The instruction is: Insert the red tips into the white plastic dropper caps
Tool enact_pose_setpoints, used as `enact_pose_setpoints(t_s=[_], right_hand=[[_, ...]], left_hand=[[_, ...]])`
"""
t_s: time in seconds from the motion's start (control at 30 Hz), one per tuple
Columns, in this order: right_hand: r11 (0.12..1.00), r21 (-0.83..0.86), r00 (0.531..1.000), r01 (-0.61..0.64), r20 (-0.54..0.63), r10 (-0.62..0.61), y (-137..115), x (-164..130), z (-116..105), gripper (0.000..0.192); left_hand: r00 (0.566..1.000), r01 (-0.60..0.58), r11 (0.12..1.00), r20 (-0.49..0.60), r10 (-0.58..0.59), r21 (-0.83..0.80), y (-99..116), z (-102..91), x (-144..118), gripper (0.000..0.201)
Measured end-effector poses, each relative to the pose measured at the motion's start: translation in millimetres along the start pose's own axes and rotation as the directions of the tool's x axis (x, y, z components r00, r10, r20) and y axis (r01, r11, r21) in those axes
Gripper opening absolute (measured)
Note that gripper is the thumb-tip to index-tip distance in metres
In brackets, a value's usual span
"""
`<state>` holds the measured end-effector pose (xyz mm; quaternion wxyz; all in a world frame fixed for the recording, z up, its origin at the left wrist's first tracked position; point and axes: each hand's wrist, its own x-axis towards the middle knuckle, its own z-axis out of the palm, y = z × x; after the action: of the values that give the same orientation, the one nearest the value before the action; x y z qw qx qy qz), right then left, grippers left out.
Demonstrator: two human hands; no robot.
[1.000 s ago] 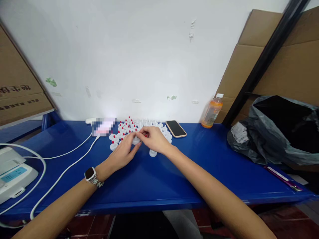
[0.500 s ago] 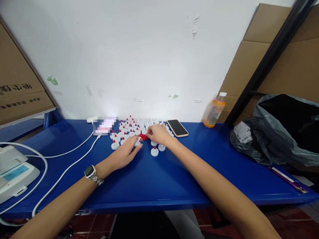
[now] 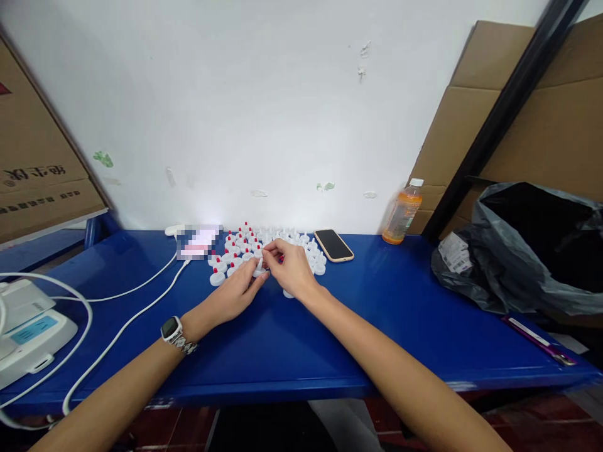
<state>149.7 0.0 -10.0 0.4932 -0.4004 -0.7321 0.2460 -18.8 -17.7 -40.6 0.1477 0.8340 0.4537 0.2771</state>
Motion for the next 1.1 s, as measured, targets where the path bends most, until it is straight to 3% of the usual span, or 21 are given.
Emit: enact_pose_setpoints(t_s=[0.1,0.23,0.4,0.53,0.9,1.0,1.1], right_hand=[[1.000,-0.022,0.998,0.014,-0.054,-0.015,-0.9,-1.1,3.8,0.009],[0.998,-0.064,0.996,-0.001,-0.094,-0.005,-5.5,-4.6,8.8,0.021],[1.000,-0.002,0.996,-0.001,-0.093,0.001,-8.0,-6.1,12.2,0.024],[0.998,0.045,0.998,-0.038,-0.056,0.041,-5.4,-3.3,9.9,0.022],[0.996,-0.060,0.998,-0.066,-0.027,0.064,-11.2,-6.1,6.3,0.009],[0.996,-0.013,0.996,-0.091,-0.024,0.090,-6.6,-5.1,5.8,0.003],[0.992,0.075,0.994,-0.103,-0.036,0.106,-1.0,-4.9,6.1,0.008]], left_hand=[[1.000,-0.014,1.000,-0.024,0.014,0.012,0.9,0.9,-0.1,0.028],[0.997,-0.043,0.999,-0.069,0.045,0.022,2.3,2.7,-0.3,0.022],[0.988,-0.133,0.991,-0.076,0.133,0.004,7.1,3.6,-0.1,0.026],[0.989,-0.113,0.994,-0.094,0.112,-0.003,9.1,2.2,-0.5,0.022],[0.988,-0.126,0.987,-0.074,0.133,0.095,9.5,0.0,-2.4,0.015],[0.988,-0.133,0.983,-0.063,0.142,0.125,9.8,0.2,-2.3,0.016],[0.989,-0.117,0.982,-0.070,0.129,0.148,9.3,1.2,-2.5,0.017]])
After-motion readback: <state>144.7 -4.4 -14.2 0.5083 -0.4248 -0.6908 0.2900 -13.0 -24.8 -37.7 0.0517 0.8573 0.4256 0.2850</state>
